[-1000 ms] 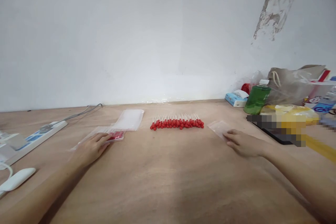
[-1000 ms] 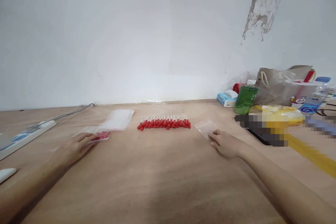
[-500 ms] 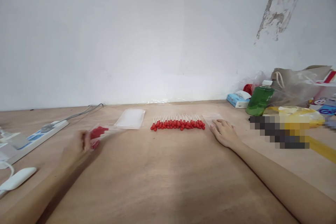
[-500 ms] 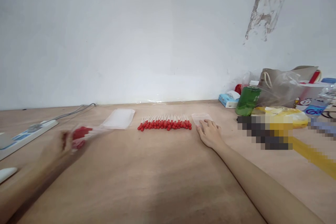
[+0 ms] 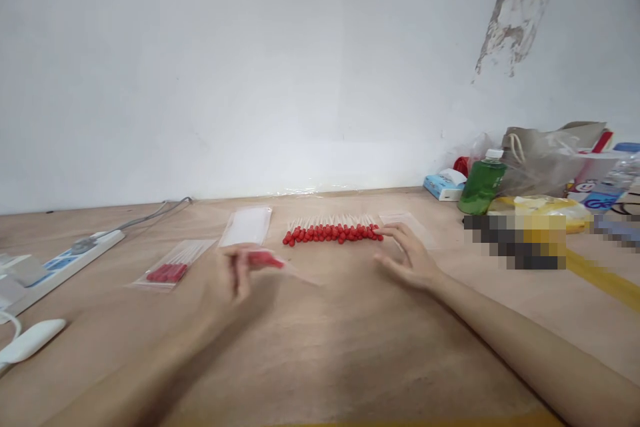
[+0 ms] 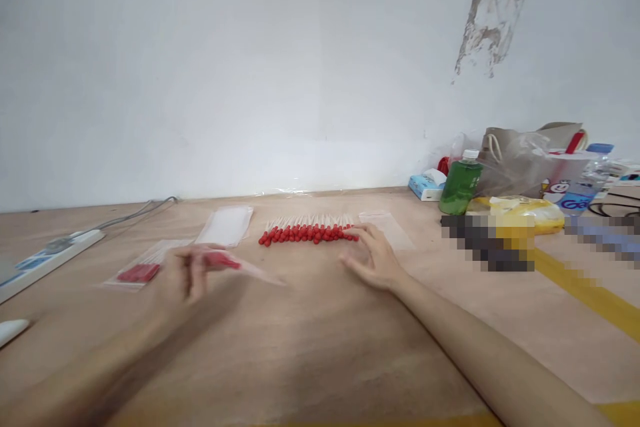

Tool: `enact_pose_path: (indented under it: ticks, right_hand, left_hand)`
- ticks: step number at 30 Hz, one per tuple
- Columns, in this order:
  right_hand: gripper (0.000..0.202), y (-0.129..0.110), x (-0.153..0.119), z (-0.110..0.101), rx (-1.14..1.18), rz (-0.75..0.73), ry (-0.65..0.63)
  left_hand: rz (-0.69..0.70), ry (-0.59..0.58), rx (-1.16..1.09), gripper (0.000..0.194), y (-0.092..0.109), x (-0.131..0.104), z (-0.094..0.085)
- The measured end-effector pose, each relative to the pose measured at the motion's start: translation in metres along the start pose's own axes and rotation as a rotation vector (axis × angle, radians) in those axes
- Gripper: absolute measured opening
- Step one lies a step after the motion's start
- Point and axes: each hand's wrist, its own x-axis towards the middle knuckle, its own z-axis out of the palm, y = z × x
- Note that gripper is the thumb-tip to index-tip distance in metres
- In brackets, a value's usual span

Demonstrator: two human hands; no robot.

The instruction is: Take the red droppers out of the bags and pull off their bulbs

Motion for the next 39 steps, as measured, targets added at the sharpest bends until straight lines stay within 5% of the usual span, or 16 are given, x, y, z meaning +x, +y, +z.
enact_pose_path:
  ticks: [3, 5, 8, 10, 13, 16, 20, 23, 30, 39]
  right_hand:
    - [0.076, -0.033, 0.002, 0.001, 0.086, -0.158, -0.159]
    - [0.078, -0.042, 0.001, 0.011, 0.094, -0.233, -0.181]
    - [0.062, -0.035, -0.007, 0.027, 0.141, -0.326, -0.219]
    - [0.056, -0.026, -0.013, 0.032, 0.143, -0.335, -0.285]
    - [0.047, -0.022, -0.020, 0.026, 0.066, -0.255, -0.428]
    - [0.056, -0.027, -0.022, 0.017, 0.007, -0.154, -0.546]
    - [0.066, -0.033, -0.022, 0.015, 0.011, -0.084, -0.599]
    - [0.067, -0.033, -0.022, 0.017, 0.013, -0.083, -0.600]
    - [0.065, -0.036, -0.023, 0.016, -0.031, -0.113, -0.524]
    - [0.018, -0.054, 0.003, 0.027, 0.087, -0.149, -0.049]
  left_hand:
    - [0.327, 0.043, -0.224, 0.012, 0.026, 0.012, 0.055]
    - [0.524, 0.002, -0.344, 0.015, 0.037, 0.018, 0.079]
    - [0.716, -0.242, -0.358, 0.019, 0.040, 0.020, 0.092]
    - [0.723, -0.423, -0.262, 0.017, 0.035, 0.018, 0.090]
    - [0.547, -0.497, -0.141, 0.016, 0.025, 0.011, 0.081]
    - [0.047, -0.413, -0.141, 0.018, 0.023, 0.008, 0.076]
    - [-0.705, -0.608, -0.466, 0.035, 0.036, 0.014, 0.074]
    - [-0.989, -0.631, -0.677, 0.048, 0.049, 0.019, 0.074]
    - [-1.090, -0.463, -0.867, 0.057, 0.054, 0.013, 0.085]
    - [-1.027, -0.540, -1.049, 0.051, 0.044, 0.010, 0.088]
